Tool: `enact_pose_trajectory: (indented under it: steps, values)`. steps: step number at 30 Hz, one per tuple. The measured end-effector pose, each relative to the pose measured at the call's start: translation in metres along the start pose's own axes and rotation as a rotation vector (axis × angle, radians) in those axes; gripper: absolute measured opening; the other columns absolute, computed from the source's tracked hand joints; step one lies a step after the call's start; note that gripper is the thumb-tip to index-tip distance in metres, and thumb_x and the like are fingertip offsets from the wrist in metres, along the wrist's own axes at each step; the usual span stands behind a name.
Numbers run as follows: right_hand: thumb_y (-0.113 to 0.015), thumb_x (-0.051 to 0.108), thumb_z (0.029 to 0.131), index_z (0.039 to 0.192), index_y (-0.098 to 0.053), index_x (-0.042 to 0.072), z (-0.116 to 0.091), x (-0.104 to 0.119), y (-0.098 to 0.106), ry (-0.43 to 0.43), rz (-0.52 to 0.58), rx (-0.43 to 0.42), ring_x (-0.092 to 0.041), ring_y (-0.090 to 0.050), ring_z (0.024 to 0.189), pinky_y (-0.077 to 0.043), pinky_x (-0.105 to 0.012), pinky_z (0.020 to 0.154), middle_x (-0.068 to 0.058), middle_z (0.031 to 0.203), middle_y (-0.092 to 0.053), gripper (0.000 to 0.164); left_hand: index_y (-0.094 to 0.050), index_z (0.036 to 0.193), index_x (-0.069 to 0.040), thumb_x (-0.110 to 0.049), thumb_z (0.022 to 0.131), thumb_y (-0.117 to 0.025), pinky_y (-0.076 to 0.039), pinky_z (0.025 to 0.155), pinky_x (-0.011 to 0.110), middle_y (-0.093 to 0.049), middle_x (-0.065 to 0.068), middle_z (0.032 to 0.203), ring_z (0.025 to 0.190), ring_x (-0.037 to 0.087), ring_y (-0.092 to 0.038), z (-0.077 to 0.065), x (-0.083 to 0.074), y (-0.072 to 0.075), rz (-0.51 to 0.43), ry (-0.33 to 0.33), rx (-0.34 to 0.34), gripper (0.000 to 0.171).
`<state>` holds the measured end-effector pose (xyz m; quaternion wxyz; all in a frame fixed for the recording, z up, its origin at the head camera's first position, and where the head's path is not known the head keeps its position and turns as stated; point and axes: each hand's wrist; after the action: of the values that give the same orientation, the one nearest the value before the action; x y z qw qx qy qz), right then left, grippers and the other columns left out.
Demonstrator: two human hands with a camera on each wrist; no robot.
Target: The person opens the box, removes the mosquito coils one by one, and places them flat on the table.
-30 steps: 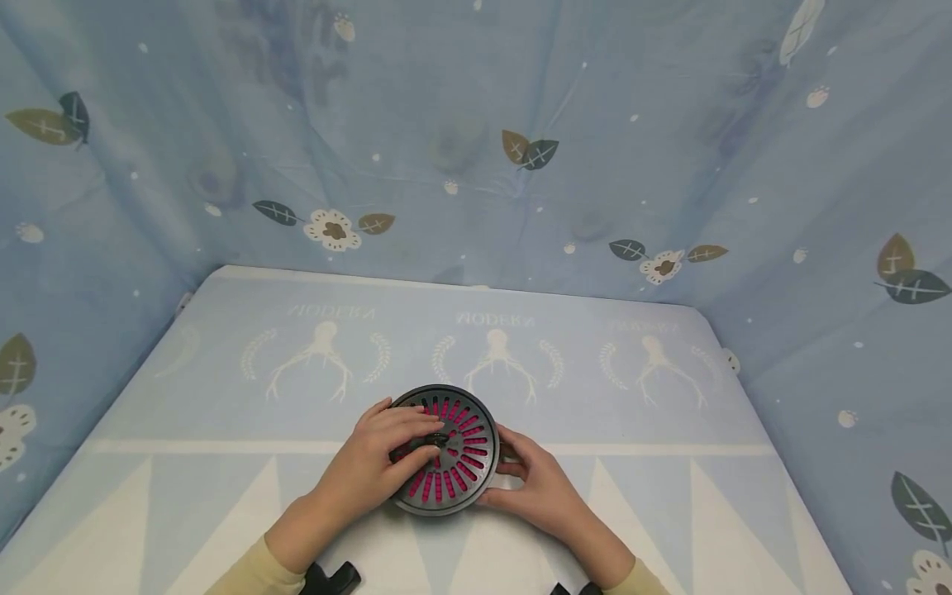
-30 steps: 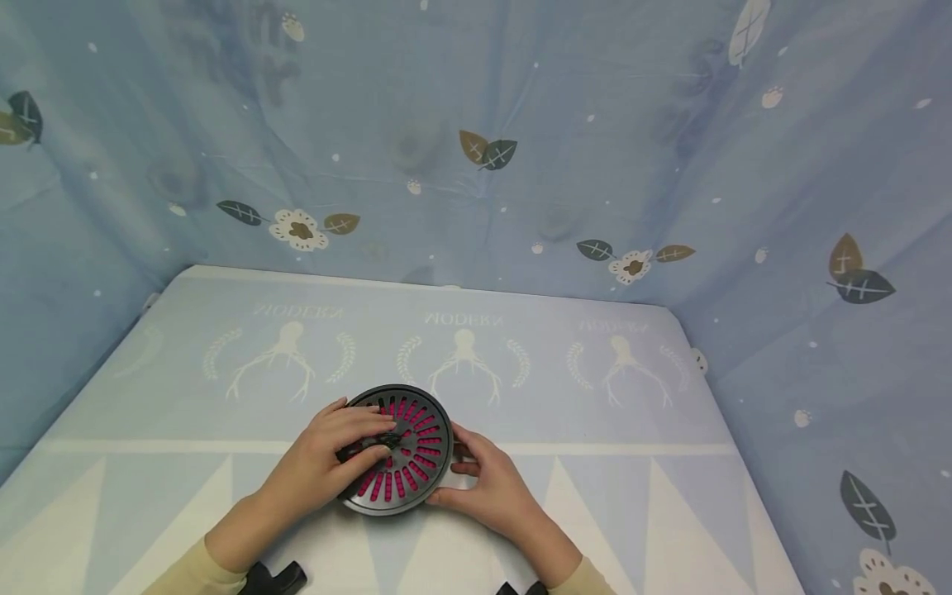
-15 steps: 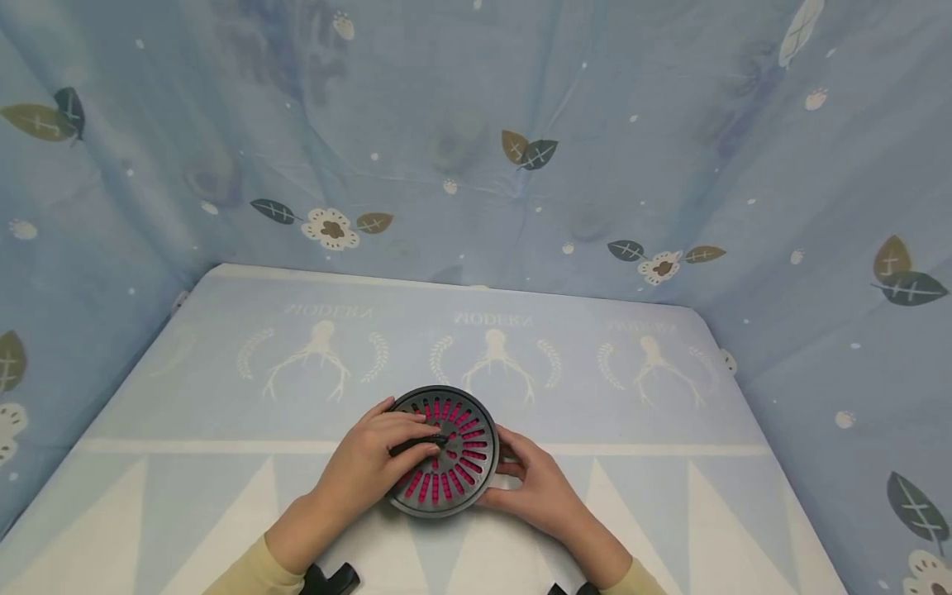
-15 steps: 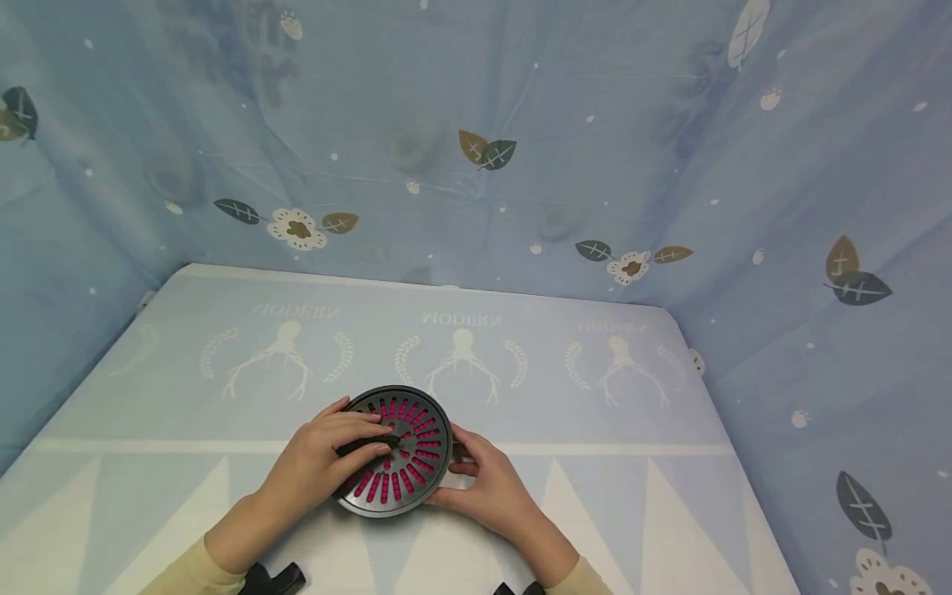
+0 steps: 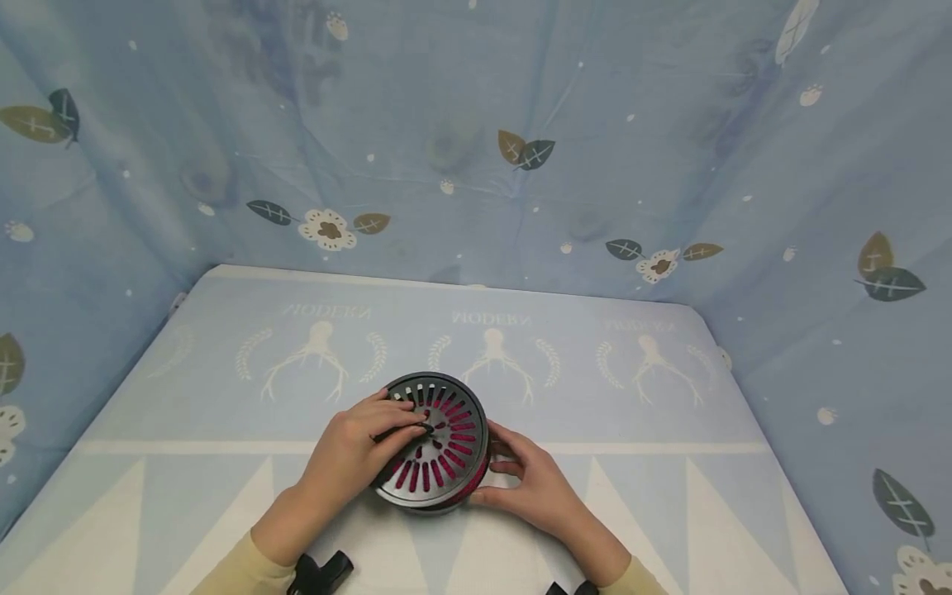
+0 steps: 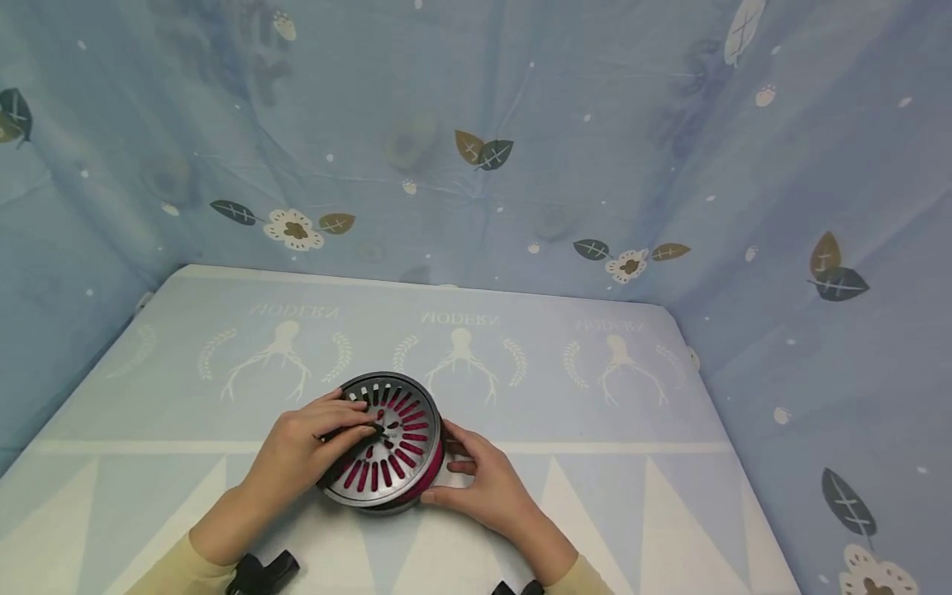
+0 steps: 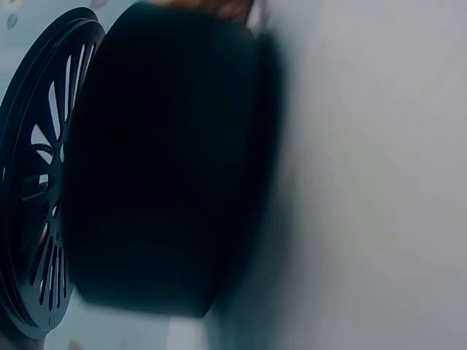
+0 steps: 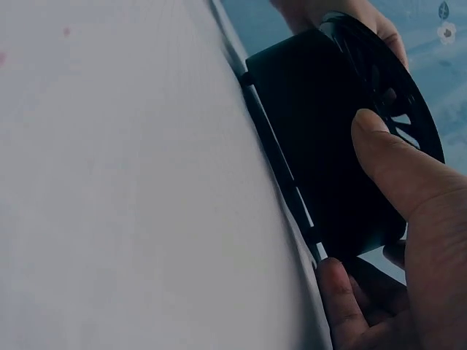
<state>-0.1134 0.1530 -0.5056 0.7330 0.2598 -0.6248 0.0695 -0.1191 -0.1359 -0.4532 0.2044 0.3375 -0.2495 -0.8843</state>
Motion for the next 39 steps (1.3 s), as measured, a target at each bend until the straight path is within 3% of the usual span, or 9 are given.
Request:
enact_pose_trajectory:
  steps: [8, 13, 19, 21, 26, 32, 35, 39]
  values:
    - [-0.091, 0.020, 0.071, 0.150, -0.040, 0.013, 0.001, 0.013, -0.001, -0.079, -0.009, -0.010, -0.019, -0.057, 0.118, -0.056, -0.032, 0.096, -0.002, 0.137, -0.054, 0.094, -0.079, 0.101, -0.012, -0.008, 0.077, -0.084, -0.048, 0.106, 0.041, -0.075, -0.001, 0.098, 0.100, 0.023, -0.069, 0.005, 0.020, 0.036, 0.117, 0.096, -0.057, 0.025]
    - [-0.090, 0.019, 0.073, 0.150, -0.039, 0.002, -0.001, 0.035, 0.001, -0.076, -0.016, -0.003, -0.021, -0.058, 0.116, -0.056, -0.036, 0.096, -0.007, 0.136, -0.055, 0.094, -0.079, 0.101, -0.014, -0.010, 0.078, -0.083, -0.057, 0.090, 0.044, -0.074, 0.003, 0.101, 0.100, 0.026, -0.069, 0.005, 0.040, 0.052, 0.216, 0.136, -0.048, 0.023]
    - [-0.089, 0.017, 0.073, 0.149, -0.040, 0.001, -0.001, 0.048, 0.002, -0.071, -0.002, 0.004, -0.023, -0.059, 0.115, -0.055, -0.037, 0.096, -0.008, 0.134, -0.056, 0.091, -0.079, 0.102, -0.012, -0.010, 0.082, -0.081, -0.060, 0.079, 0.050, -0.075, 0.005, 0.098, 0.103, 0.037, -0.067, 0.006, 0.066, 0.068, 0.257, 0.245, -0.027, 0.020]
    - [-0.089, 0.017, 0.073, 0.149, -0.040, 0.001, -0.001, 0.049, 0.002, -0.070, 0.001, 0.004, -0.024, -0.058, 0.116, -0.055, -0.038, 0.096, -0.008, 0.134, -0.056, 0.091, -0.078, 0.103, -0.012, -0.012, 0.084, -0.079, -0.060, 0.075, 0.052, -0.075, 0.006, 0.096, 0.096, 0.037, -0.069, 0.007, 0.074, 0.072, 0.269, 0.282, -0.012, 0.019]
    - [-0.089, 0.017, 0.074, 0.149, -0.039, 0.001, 0.000, 0.042, 0.001, -0.064, -0.003, 0.002, -0.024, -0.058, 0.117, -0.056, -0.039, 0.096, -0.008, 0.135, -0.055, 0.093, -0.078, 0.105, -0.013, -0.020, 0.090, -0.074, -0.057, 0.067, 0.048, -0.075, 0.007, 0.095, 0.080, 0.028, -0.070, 0.013, 0.098, 0.076, 0.282, 0.365, 0.042, 0.017]
    - [-0.090, 0.021, 0.072, 0.151, -0.040, 0.013, 0.001, 0.019, -0.002, -0.069, -0.020, -0.008, -0.021, -0.058, 0.116, -0.056, -0.034, 0.096, -0.003, 0.134, -0.056, 0.093, -0.076, 0.105, -0.012, -0.026, 0.094, -0.070, -0.053, 0.084, 0.058, -0.073, 0.010, 0.101, 0.096, 0.037, -0.067, 0.021, 0.119, 0.075, 0.282, 0.460, 0.126, 0.020]
    - [-0.090, 0.027, 0.072, 0.150, -0.041, 0.021, 0.001, 0.013, -0.002, -0.067, -0.022, -0.009, -0.017, -0.058, 0.115, -0.056, -0.029, 0.095, 0.002, 0.133, -0.056, 0.093, -0.076, 0.105, -0.012, -0.030, 0.094, -0.069, -0.053, 0.086, 0.057, -0.073, 0.010, 0.102, 0.099, 0.036, -0.066, 0.025, 0.125, 0.073, 0.274, 0.482, 0.162, 0.022]
    - [-0.089, 0.034, 0.072, 0.151, -0.041, 0.022, 0.001, 0.011, -0.001, -0.036, -0.041, -0.005, -0.016, -0.058, 0.116, -0.056, -0.027, 0.094, 0.004, 0.135, -0.056, 0.094, -0.075, 0.104, -0.012, -0.029, 0.095, -0.069, -0.052, 0.086, 0.056, -0.072, 0.010, 0.102, 0.099, 0.036, -0.065, 0.031, 0.131, 0.071, 0.258, 0.496, 0.187, 0.021]
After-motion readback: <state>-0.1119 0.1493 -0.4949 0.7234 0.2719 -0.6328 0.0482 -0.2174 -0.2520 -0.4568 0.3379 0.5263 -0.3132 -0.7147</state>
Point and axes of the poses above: each hand's wrist, its own z-axis towards the middle knuckle, its own y-axis out of the back of the hand, x = y × z
